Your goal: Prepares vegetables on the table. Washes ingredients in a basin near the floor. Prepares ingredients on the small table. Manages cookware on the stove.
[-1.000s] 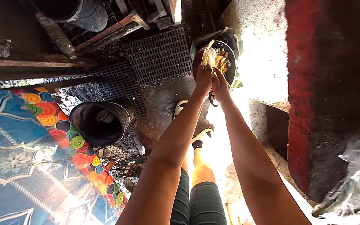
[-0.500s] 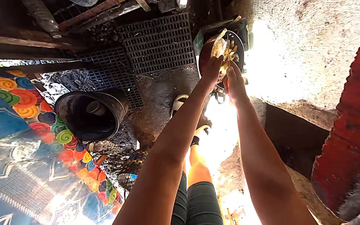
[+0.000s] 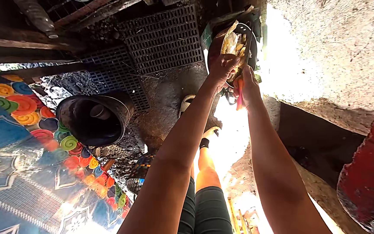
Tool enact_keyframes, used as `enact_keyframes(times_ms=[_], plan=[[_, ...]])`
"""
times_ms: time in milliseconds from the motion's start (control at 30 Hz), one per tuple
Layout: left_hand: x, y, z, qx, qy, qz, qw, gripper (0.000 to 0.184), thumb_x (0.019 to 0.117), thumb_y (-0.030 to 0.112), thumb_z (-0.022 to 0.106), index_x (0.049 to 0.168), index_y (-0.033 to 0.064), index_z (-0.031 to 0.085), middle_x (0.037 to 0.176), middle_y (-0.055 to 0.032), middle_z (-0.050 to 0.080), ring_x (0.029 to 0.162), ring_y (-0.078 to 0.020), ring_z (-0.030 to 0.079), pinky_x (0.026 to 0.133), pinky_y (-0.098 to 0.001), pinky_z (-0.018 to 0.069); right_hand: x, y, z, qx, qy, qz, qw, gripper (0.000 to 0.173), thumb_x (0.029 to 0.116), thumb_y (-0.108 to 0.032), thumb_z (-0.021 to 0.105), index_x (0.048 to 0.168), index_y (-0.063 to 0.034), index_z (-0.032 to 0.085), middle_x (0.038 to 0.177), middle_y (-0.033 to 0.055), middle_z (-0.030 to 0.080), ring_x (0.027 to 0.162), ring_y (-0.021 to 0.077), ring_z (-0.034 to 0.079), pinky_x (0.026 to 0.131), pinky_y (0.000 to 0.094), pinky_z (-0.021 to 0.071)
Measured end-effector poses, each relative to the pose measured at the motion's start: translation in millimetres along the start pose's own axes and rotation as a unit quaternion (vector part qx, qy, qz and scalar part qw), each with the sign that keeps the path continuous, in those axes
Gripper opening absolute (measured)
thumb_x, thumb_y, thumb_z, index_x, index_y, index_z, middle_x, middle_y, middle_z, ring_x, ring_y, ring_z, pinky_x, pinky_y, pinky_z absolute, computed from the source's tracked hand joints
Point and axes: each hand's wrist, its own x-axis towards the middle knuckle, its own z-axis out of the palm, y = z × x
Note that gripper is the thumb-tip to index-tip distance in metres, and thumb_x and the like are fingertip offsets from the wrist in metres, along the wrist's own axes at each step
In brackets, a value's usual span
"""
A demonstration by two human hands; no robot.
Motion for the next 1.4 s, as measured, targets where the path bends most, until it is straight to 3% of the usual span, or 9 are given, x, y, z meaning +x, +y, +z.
enact_keyframes(times_ms=[133,233,333,500,633,767,900,967,1400], plan=[[-3,11,6,0.02,0.003,-0.023,1.0,0.028,0.1117,0.014,0.039,0.132,0.0003,0.053,0.113,-0.0095,0.057,0.085,-0.0078,0.058,0.076,-0.0209,0.0508,2,8,-9,-0.12,0.01,-0.065,0.991,0.044,0.1126,-0.036,0.033,0.15,-0.0154,0.045,0.066,-0.007,0.045,0.048,0.0023,0.044,0.045,0.0193,0.0416],[-4,11,5,0.056,-0.014,-0.017,0.998,0.032,0.1118,0.011,0.037,0.138,-0.0023,0.051,0.128,-0.0158,0.058,0.099,-0.0129,0.064,0.087,-0.0275,0.0548,6,7,-12,-0.259,0.028,-0.128,0.957,0.059,0.1105,-0.038,0.035,0.162,-0.0107,0.028,0.085,0.0053,0.057,0.066,0.0112,0.05,0.065,0.0327,0.0479],[-9,10,8,0.019,-0.003,-0.029,0.999,0.03,0.1112,0.009,0.037,0.132,-0.0056,0.054,0.12,-0.0158,0.06,0.101,-0.0142,0.062,0.091,-0.0292,0.0533,-2,-3,-5,-0.32,0.023,-0.137,0.937,0.065,0.1091,-0.035,0.043,0.164,-0.0077,0.022,0.106,0.0192,0.069,0.09,0.022,0.065,0.088,0.0438,0.0524],[-16,14,10,0.05,-0.005,-0.017,0.999,0.026,0.1057,0.002,0.049,0.129,-0.0046,0.058,0.117,-0.0147,0.064,0.093,-0.0138,0.063,0.081,-0.0305,0.0556,-9,-16,-1,-0.348,0.017,-0.097,0.932,0.071,0.1091,-0.034,0.048,0.166,-0.0084,0.013,0.107,0.0238,0.067,0.097,0.0308,0.065,0.096,0.0507,0.0492],[-26,19,14,0.123,0.01,0.011,0.992,0.023,0.1017,-0.001,0.055,0.123,-0.0053,0.063,0.111,-0.0159,0.066,0.089,-0.0154,0.065,0.078,-0.0339,0.0571,-13,-17,-1,-0.357,0.028,-0.11,0.927,0.066,0.1094,-0.034,0.048,0.164,-0.0069,0.022,0.101,0.0244,0.067,0.091,0.0334,0.064,0.091,0.0533,0.0503],[-31,24,9,0.035,0.009,-0.004,0.999,0.022,0.1068,0.004,0.049,0.122,-0.0065,0.06,0.111,-0.0126,0.064,0.091,-0.0117,0.064,0.083,-0.0295,0.0568,-16,-19,2,-0.326,0.023,-0.11,0.939,0.062,0.1099,-0.03,0.047,0.163,-0.0054,0.025,0.1,0.0235,0.068,0.089,0.0287,0.064,0.09,0.0482,0.0505],[-27,24,-4,-0.165,-0.005,-0.073,0.984,0.018,0.1033,-0.001,0.049,0.117,-0.0007,0.06,0.105,-0.0078,0.064,0.09,-0.0129,0.066,0.082,-0.0272,0.0575,-16,-9,3,-0.203,-0.008,-0.091,0.975,0.063,0.1094,-0.034,0.042,0.163,-0.0073,0.024,0.083,0.0031,0.056,0.06,0.0059,0.045,0.055,0.0245,0.0414],[-27,22,-9,-0.226,-0.024,-0.113,0.967,0.023,0.1002,-0.004,0.047,0.119,0.0032,0.059,0.106,-0.0067,0.065,0.09,-0.0131,0.066,0.079,-0.0265,0.0576,-18,-5,4,-0.141,-0.029,-0.082,0.986,0.061,0.1092,-0.031,0.042,0.162,-0.0059,0.024,0.076,-0.0023,0.051,0.053,0.001,0.042,0.047,0.0181,0.0372],[-18,21,-15,-0.163,-0.088,-0.118,0.975,0.025,0.1009,-0.009,0.044,0.116,0.0061,0.056,0.1,-0.0038,0.064,0.088,-0.0113,0.066,0.084,-0.0263,0.057,-13,-12,-31,-0.305,-0.134,-0.101,0.937,0.073,0.1059,-0.044,0.041,0.164,-0.0066,0.019,0.096,0.008,0.061,0.069,0.0065,0.046,0.064,0.0264,0.0424]])
